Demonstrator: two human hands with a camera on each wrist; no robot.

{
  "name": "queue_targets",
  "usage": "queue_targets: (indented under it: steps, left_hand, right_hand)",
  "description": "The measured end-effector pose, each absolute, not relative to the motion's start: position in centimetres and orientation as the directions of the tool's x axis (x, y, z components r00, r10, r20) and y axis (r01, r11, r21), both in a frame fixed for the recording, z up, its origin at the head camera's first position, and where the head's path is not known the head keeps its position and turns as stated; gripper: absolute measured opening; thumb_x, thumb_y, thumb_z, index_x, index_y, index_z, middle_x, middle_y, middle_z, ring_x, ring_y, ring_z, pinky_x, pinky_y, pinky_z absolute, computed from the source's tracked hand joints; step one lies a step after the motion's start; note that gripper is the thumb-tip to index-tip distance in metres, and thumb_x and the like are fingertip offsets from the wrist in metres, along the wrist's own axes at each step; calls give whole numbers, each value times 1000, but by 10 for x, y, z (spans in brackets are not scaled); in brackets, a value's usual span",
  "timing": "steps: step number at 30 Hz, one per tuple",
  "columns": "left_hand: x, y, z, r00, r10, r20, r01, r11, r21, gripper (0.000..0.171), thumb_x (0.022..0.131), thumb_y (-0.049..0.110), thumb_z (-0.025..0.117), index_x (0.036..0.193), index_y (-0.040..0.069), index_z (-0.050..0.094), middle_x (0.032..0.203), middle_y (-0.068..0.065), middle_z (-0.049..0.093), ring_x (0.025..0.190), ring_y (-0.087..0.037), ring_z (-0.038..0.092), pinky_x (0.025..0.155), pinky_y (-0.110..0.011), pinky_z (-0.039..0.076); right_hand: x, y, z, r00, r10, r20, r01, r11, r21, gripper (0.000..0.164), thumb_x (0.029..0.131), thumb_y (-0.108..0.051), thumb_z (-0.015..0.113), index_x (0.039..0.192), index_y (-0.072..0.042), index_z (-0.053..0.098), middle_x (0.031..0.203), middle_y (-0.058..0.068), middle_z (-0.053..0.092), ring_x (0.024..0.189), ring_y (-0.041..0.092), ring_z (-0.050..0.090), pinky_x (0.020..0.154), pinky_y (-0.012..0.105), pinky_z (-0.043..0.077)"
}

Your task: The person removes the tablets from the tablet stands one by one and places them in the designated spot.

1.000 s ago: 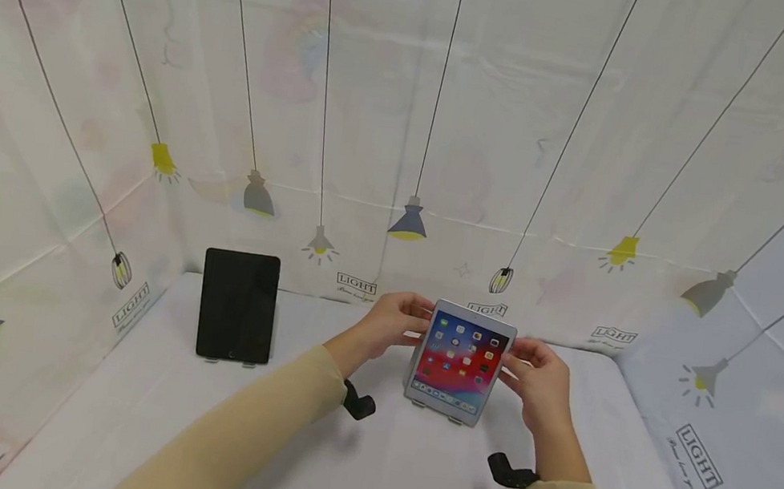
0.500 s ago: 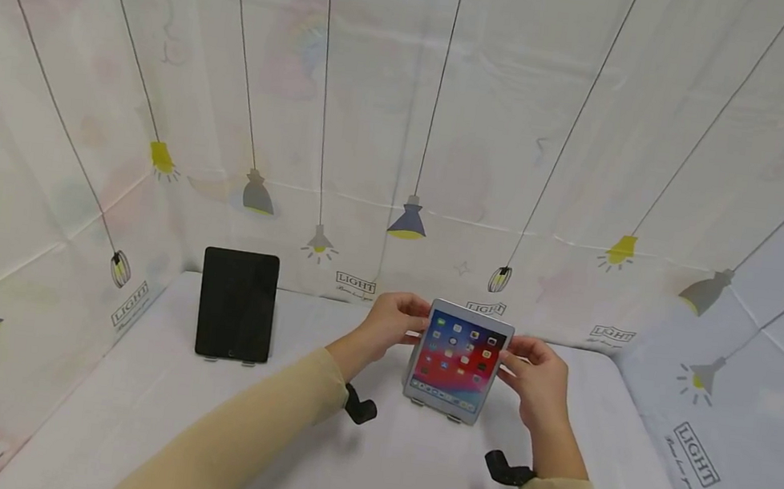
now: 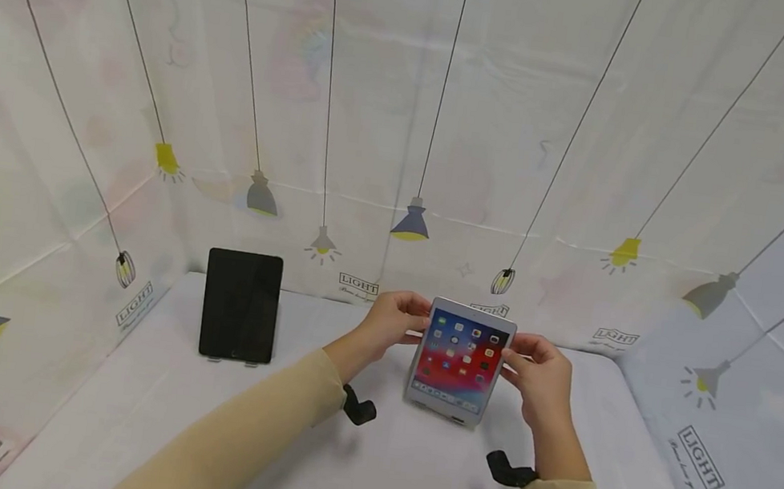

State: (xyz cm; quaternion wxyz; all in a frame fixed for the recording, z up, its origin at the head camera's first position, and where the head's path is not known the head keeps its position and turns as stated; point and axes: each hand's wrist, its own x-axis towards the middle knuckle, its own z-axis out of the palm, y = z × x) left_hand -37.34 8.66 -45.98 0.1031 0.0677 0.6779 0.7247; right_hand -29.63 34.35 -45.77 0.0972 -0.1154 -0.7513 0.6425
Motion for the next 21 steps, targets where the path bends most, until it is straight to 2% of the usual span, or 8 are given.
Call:
queue_targets:
  steps: [7, 14, 21]
  left_hand:
    - [-372, 82, -459, -965, 254, -64, -78, -45, 996, 16, 96, 1, 77, 105, 14, 80, 96, -4, 74, 84, -17, 78, 91, -54, 67]
    - [-367, 77, -463, -961, 265, -83, -91, -19, 996, 14, 97, 5, 77, 106, 16, 79, 98, -4, 74, 86, -17, 79, 80, -43, 70]
    - [-359, 73, -465, -954, 274, -119, -123, 1, 992, 14, 97, 5, 78, 106, 16, 78, 98, -4, 75, 85, -17, 79, 82, -45, 69]
  right_hand:
    - [-293, 341, -456, -951, 308, -24, 75, 157, -985, 26, 104, -17, 73, 129, -10, 70, 110, -9, 68, 107, 11, 67, 81, 22, 66]
    - [-288, 337, -456, -951, 301, -69, 117, 145, -982, 31, 103, -18, 74, 133, -11, 68, 103, -9, 67, 97, 9, 71, 81, 24, 66]
    - [-279, 333, -455, -956, 280, -94, 140, 150, -979, 31, 105, -16, 72, 134, -7, 65, 101, -5, 70, 90, 9, 73, 79, 27, 67]
